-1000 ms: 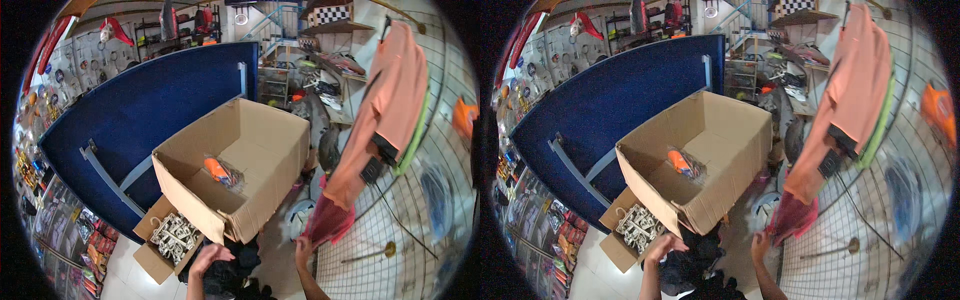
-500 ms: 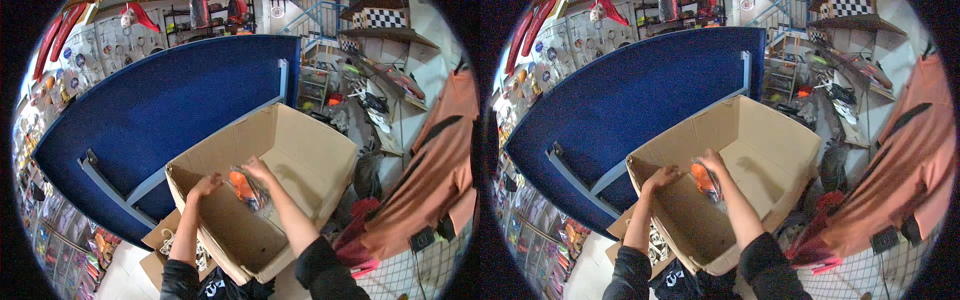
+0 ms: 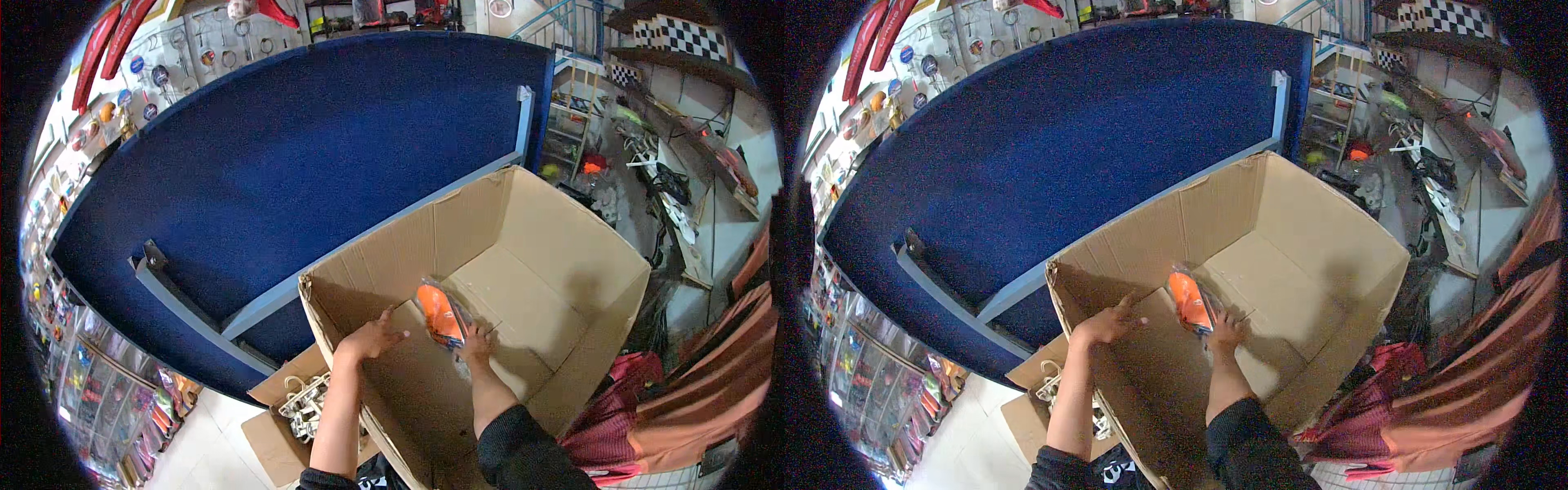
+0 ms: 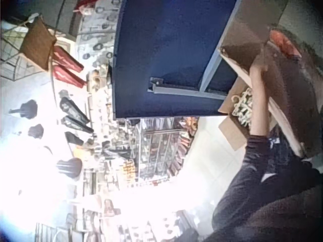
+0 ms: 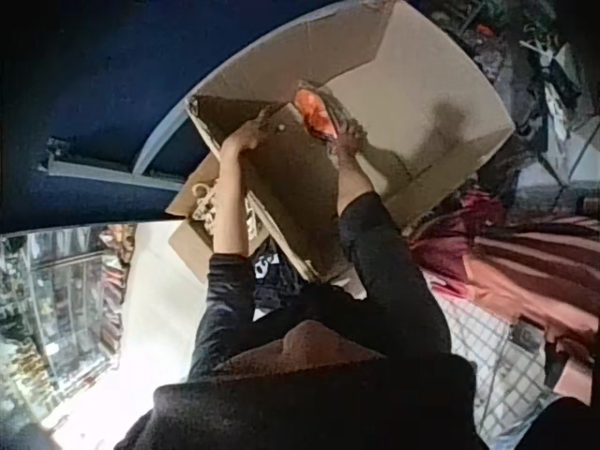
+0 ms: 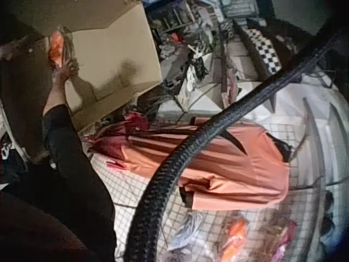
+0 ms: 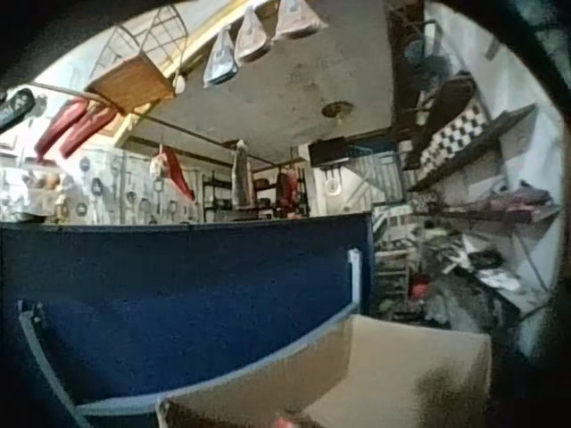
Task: Cleaning sports shoes and shorts with a feather duster and hanging them on display.
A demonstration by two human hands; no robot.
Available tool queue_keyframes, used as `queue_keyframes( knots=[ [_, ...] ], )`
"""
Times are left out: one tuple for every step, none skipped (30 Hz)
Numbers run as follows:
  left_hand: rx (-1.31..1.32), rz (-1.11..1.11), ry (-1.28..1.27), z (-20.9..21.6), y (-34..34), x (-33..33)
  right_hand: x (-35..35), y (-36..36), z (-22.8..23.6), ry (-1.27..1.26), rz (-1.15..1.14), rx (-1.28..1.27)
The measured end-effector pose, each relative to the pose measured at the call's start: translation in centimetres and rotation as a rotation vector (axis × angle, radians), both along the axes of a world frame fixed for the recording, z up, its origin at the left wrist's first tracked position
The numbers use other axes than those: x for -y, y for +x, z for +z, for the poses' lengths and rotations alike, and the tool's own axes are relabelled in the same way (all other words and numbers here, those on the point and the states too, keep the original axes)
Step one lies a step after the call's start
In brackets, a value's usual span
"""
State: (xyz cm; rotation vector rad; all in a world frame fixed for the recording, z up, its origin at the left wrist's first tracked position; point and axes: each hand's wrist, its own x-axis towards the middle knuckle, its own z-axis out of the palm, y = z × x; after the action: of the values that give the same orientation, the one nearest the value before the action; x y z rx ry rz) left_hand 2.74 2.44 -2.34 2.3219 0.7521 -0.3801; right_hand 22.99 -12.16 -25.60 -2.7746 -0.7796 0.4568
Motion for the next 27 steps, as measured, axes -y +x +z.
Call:
queue_keyframes(
  knots=[
    [-0.029, 0.004, -0.004, 0.3, 0.0, 0.0, -0.4, 0.3, -0.9, -0.01, 0.008, 0.09],
    [-0.026, 0.002, -0.005, -0.2, 0.1, -0.3, -0.4, 0.8, -1.8, -0.021, 0.011, 0.182],
    [0.005, 0.006, 0.012, -0.5, -0.4, -0.8, -0.9, 0.2, -1.8, -0.019, 0.024, 0.176],
    [0.038, 0.005, 0.03, -0.8, -0.8, -1.1, -1.3, -0.2, -1.7, 0.016, -0.008, 0.19],
    [0.036, 0.01, 0.032, -1.0, -1.1, -1.3, -1.5, -0.3, -1.5, 0.052, -0.043, 0.205],
    [0.006, 0.04, 0.036, -0.3, -1.1, -0.9, -1.4, 0.0, -0.5, 0.051, -0.04, 0.204],
    [-0.022, 0.067, 0.042, 0.2, -1.1, -0.6, -1.3, 0.9, 0.7, -0.034, 0.021, 0.009],
    [-0.014, 0.062, 0.039, -0.8, -1.0, -1.0, -1.0, 1.9, 1.8, -0.12, 0.074, -0.178],
    [0.031, 0.005, 0.069, -2.6, -0.9, -2.1, -0.8, 2.6, 2.9, -0.121, 0.065, -0.17],
    [0.079, -0.057, 0.102, -3.8, -0.5, -2.8, -0.4, 3.6, 3.6, -0.014, -0.063, -0.583],
    [0.094, -0.076, 0.101, -4.3, 0.1, -3.0, 0.5, 4.7, 4.5, 0.107, -0.198, -0.99],
    [0.101, -0.078, 0.083, -4.4, 0.0, -3.3, 0.9, 5.1, 5.7, 0.116, -0.201, -0.982],
    [0.108, -0.085, 0.06, -3.9, 0.1, -2.9, 1.7, 5.3, 7.2, 0.144, -0.203, -1.033],
    [0.119, -0.099, 0.062, -3.4, 0.2, -2.4, 2.6, 5.5, 8.8, 0.172, -0.206, -1.083],
    [0.154, -0.048, 0.096, -2.4, 0.3, -1.4, 3.8, 5.5, 10.7, 0.201, -0.213, -1.13],
    [0.189, 0.005, 0.129, -1.6, 0.4, -0.5, 5.1, 5.4, 12.8, 0.231, -0.218, -1.177],
    [0.228, 0.035, 0.119, -1.8, -0.1, -0.7, 5.7, 4.3, 15.5, 0.258, -0.199, -1.229],
    [0.229, 0.05, 0.134, -2.1, -0.8, -0.9, 5.7, 2.7, 18.1, 0.279, -0.167, -1.291],
    [0.306, 0.028, 0.167, -2.1, -0.7, -0.5, 7.2, 1.0, 21.7, 0.334, -0.135, -1.205],
    [0.38, 0.007, 0.2, -2.1, -0.9, -0.1, 7.8, 1.3, 21.7, 0.34, -0.132, -1.196],
    [0.407, -0.038, 0.186, -1.6, 1.1, 2.2, 10.5, 3.4, 21.4, 0.549, -0.055, -1.288],
    [0.455, -0.027, 0.143, -0.9, 1.2, 3.7, 11.3, 2.1, 22.6, 0.74, 0.065, -1.4],
    [0.502, -0.016, 0.099, -0.2, 1.3, 5.2, 12.6, 0.8, 23.7, 0.841, 0.031, -1.334],
    [0.509, -0.039, 0.095, 1.0, 1.8, 7.5, 14.4, 0.4, 23.8, 0.857, 0.015, -1.318],
    [0.538, 0.02, -0.175, 2.5, 2.1, 9.7, 16.1, 0.0, 23.7, 1.025, 0.106, -1.331],
    [0.554, 0.077, -0.447, 3.5, 2.4, 12.0, 17.8, -0.4, 23.6, 1.193, 0.2, -1.333],
    [0.552, 0.078, -0.441, 3.6, 1.9, 13.1, 18.8, -2.5, 24.7, 1.272, 0.203, -1.554]
  ],
)
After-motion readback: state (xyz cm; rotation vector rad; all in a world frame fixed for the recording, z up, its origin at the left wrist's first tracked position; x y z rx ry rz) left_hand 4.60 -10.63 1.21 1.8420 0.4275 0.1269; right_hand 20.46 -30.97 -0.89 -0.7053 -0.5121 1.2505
